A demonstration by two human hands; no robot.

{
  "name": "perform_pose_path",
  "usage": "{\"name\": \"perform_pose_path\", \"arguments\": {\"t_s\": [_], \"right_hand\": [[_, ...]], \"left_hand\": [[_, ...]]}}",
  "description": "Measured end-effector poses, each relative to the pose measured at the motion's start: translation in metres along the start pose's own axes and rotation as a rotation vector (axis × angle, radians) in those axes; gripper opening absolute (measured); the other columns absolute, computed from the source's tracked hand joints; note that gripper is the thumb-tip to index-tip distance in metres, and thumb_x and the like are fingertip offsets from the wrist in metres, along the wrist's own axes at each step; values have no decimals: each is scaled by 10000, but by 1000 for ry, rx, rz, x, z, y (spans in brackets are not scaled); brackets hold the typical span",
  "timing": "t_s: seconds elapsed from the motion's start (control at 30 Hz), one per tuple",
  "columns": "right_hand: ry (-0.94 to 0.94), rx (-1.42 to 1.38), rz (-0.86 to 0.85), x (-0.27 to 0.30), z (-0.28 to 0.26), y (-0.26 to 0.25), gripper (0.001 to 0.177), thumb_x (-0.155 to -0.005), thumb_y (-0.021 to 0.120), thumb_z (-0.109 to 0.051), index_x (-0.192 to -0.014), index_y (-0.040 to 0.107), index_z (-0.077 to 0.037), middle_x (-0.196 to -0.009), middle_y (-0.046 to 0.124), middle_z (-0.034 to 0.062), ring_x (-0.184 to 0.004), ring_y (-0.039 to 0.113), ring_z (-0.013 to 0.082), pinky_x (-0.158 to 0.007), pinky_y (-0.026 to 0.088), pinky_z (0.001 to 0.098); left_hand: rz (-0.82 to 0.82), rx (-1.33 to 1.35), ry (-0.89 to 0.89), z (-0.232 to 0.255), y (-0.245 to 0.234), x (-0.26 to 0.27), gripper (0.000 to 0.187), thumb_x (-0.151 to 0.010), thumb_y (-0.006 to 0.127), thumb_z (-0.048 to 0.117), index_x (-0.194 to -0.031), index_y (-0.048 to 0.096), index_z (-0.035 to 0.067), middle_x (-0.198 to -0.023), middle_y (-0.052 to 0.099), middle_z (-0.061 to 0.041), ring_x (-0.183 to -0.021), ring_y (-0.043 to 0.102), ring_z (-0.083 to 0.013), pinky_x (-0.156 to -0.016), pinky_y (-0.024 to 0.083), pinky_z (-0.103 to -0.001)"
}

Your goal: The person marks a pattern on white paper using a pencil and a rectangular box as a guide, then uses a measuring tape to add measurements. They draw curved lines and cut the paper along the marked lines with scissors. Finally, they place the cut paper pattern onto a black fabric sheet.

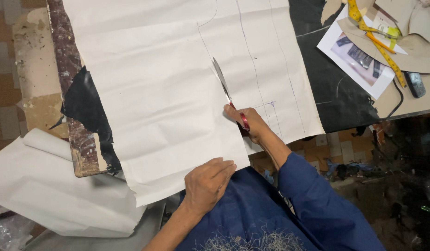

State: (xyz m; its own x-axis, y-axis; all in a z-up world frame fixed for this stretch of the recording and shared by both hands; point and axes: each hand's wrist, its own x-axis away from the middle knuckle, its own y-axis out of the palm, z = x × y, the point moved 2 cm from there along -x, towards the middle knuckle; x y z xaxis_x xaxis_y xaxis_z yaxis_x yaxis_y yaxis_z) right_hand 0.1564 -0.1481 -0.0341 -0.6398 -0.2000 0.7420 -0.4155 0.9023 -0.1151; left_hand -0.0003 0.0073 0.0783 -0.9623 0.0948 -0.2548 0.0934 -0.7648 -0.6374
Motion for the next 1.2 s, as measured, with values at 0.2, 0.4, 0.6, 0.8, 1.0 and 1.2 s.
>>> {"name": "perform_pose_path", "arguments": {"t_s": [0.2, 0.4, 0.6, 0.8, 1.0, 1.2], "right_hand": [[0, 280, 56, -2, -2, -4, 687, -786, 756, -643, -696, 645, 29, -563, 495, 66, -500, 415, 160, -457, 369, 348], [4, 84, 42, -14, -16, -2, 686, -795, 751, -630, -746, 687, 51, -619, 582, 109, -533, 541, 174, -503, 474, 324], [-29, 16, 19, -32, -30, 0, 735, -775, 792, -622, -833, 723, 107, -653, 617, 93, -559, 560, 155, -541, 518, 339], [-2, 152, 66, -28, -37, -3, 689, -734, 794, -613, -777, 686, 67, -529, 599, 108, -413, 553, 187, -402, 463, 335], [-44, 75, 27, -44, -54, -5, 612, -787, 804, -607, -668, 592, -45, -540, 464, 36, -419, 405, 128, -374, 338, 322], [-12, 195, 62, -42, -62, 0, 629, -745, 782, -616, -667, 633, -10, -498, 505, 90, -381, 470, 189, -365, 380, 343]], "left_hand": [[-9, 27, -10, 7, -9, -4, 101, -866, 772, 135, -962, 797, 112, -992, 779, -1, -945, 761, -205, -719, 597, -314], [-4, 45, -17, 14, -15, -4, 90, -869, 771, 139, -952, 797, 117, -980, 783, 0, -933, 762, -193, -702, 596, -301], [9, 46, -1, 20, -15, -4, 64, -884, 775, 150, -933, 798, 115, -962, 785, 3, -911, 766, -184, -682, 596, -290], [22, 67, -31, 19, -19, -3, 51, -895, 774, 156, -893, 794, 109, -930, 789, -2, -886, 771, -172, -673, 595, -280], [3, 89, -30, 23, -20, -4, 50, -899, 773, 150, -897, 797, 107, -932, 793, -7, -888, 771, -171, -676, 597, -282], [22, 98, -17, 21, -19, 0, 52, -886, 778, 145, -905, 798, 101, -943, 793, -12, -894, 769, -182, -685, 599, -287]]}}
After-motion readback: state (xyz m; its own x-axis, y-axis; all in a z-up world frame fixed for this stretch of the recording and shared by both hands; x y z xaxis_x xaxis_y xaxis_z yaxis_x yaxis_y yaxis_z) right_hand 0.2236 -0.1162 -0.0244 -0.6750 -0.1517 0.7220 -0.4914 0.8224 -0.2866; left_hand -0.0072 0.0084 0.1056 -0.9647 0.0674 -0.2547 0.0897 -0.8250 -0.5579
